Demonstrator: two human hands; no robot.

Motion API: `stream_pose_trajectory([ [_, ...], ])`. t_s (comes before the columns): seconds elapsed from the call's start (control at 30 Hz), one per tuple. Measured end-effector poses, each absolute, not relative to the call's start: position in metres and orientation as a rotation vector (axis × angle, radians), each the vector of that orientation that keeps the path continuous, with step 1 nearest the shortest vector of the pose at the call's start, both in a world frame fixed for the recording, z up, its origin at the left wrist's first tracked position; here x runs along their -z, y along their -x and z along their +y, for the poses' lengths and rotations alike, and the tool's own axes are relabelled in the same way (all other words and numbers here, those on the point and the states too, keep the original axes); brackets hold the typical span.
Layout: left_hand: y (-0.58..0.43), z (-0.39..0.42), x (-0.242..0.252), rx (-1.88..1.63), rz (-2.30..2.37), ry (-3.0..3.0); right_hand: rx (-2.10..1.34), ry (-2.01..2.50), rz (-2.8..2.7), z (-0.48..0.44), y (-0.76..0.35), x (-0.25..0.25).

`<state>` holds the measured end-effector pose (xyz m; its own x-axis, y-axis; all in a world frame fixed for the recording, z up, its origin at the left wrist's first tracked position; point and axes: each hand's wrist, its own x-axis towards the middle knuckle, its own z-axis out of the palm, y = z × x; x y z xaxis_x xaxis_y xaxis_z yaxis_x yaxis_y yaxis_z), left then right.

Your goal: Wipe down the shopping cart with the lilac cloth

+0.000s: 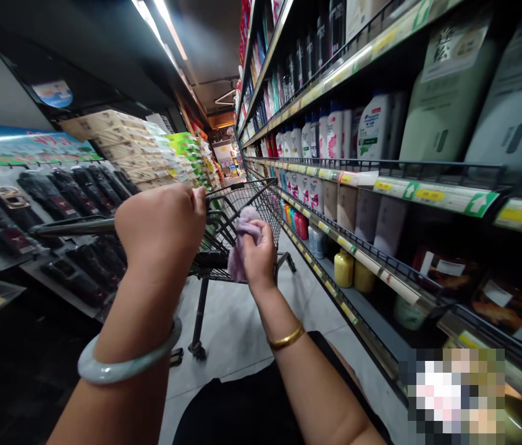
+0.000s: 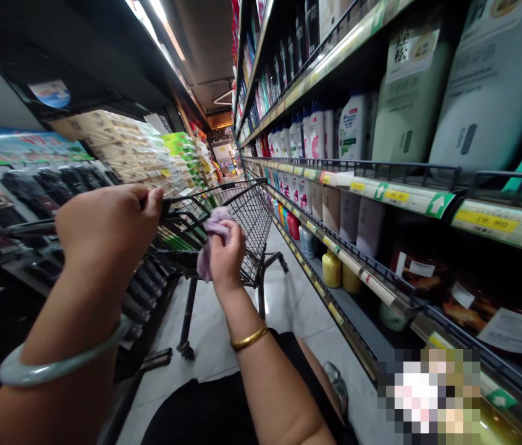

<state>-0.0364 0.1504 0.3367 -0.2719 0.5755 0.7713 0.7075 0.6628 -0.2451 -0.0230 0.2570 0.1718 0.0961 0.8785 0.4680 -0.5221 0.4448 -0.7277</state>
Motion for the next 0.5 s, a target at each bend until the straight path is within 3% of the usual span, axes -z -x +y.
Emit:
stream_pose_trajectory([
  [0.13,0.051,0.142,-0.349,0.236,-1.969,1.185,-0.818,0.177,-1.185,0.245,0.017,-0.189],
  [0.3,0.102,0.125,-0.366,0.722,-2.181,1.657,-1.005,0.507,-1.083,0.265,0.025,-0.173],
  [0.5,0.174,0.112,-0.350,0.894,-2.184,1.223,-0.818,-0.033,-1.256,0.214,0.006,-0.215],
])
